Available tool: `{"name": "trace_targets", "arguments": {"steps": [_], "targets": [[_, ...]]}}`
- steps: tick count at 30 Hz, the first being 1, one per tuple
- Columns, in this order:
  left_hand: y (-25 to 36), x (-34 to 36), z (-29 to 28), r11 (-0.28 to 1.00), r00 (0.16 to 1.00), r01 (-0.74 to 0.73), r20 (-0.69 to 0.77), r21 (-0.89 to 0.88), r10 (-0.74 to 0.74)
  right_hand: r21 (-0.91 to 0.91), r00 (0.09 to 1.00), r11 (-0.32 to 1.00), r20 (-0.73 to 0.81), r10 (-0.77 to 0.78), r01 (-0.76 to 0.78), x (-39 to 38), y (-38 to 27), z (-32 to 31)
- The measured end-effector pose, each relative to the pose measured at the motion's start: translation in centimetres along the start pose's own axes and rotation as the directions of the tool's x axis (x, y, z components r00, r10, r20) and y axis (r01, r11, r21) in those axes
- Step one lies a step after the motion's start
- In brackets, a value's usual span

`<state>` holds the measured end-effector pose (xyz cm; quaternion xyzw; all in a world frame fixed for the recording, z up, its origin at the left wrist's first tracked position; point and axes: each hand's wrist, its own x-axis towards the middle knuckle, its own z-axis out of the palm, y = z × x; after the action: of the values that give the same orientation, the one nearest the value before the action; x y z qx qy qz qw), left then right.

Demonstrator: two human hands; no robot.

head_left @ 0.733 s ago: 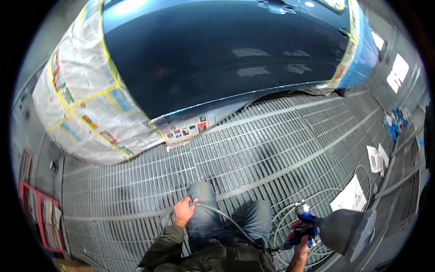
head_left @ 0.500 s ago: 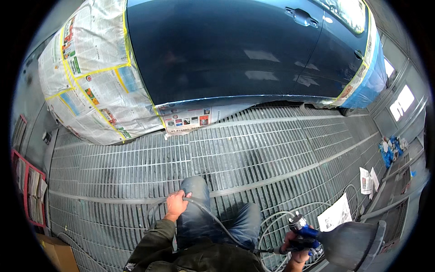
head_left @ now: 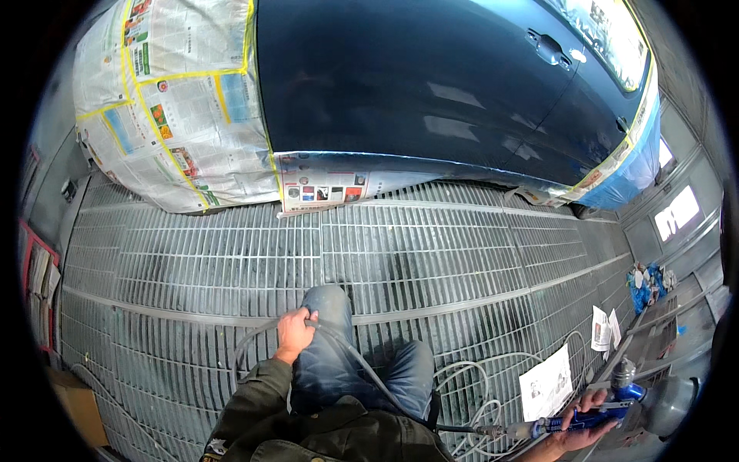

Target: The person spray paints the side of a blue car in a paint booth using a spray gun. They move around the vehicle to cover different sections of the side panel while maintaining consistent spray coverage.

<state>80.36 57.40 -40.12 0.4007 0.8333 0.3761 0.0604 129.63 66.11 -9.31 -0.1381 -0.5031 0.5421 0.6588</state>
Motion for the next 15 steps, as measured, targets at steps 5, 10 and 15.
{"name": "trace_targets", "arguments": {"steps": [5,10,15], "targets": [[-1.3,0.2,0.6,0.999,0.999,0.037,-0.012,-0.019,-0.037,0.033,0.996,0.997,-0.057,-0.073,0.075,0.3,-1.8,-1.0],[-0.9,0.3,0.5,0.999,0.999,0.035,-0.009,-0.024,-0.035,0.291,0.986,0.957,0.163,-0.034,-0.016,-0.2,-2.1,-2.4],[-0.9,0.3,0.4,0.999,0.999,0.042,-0.028,-0.034,-0.043,0.093,0.995,0.995,0.089,-0.038,0.029,-0.9,-2.0,-4.1]]}}
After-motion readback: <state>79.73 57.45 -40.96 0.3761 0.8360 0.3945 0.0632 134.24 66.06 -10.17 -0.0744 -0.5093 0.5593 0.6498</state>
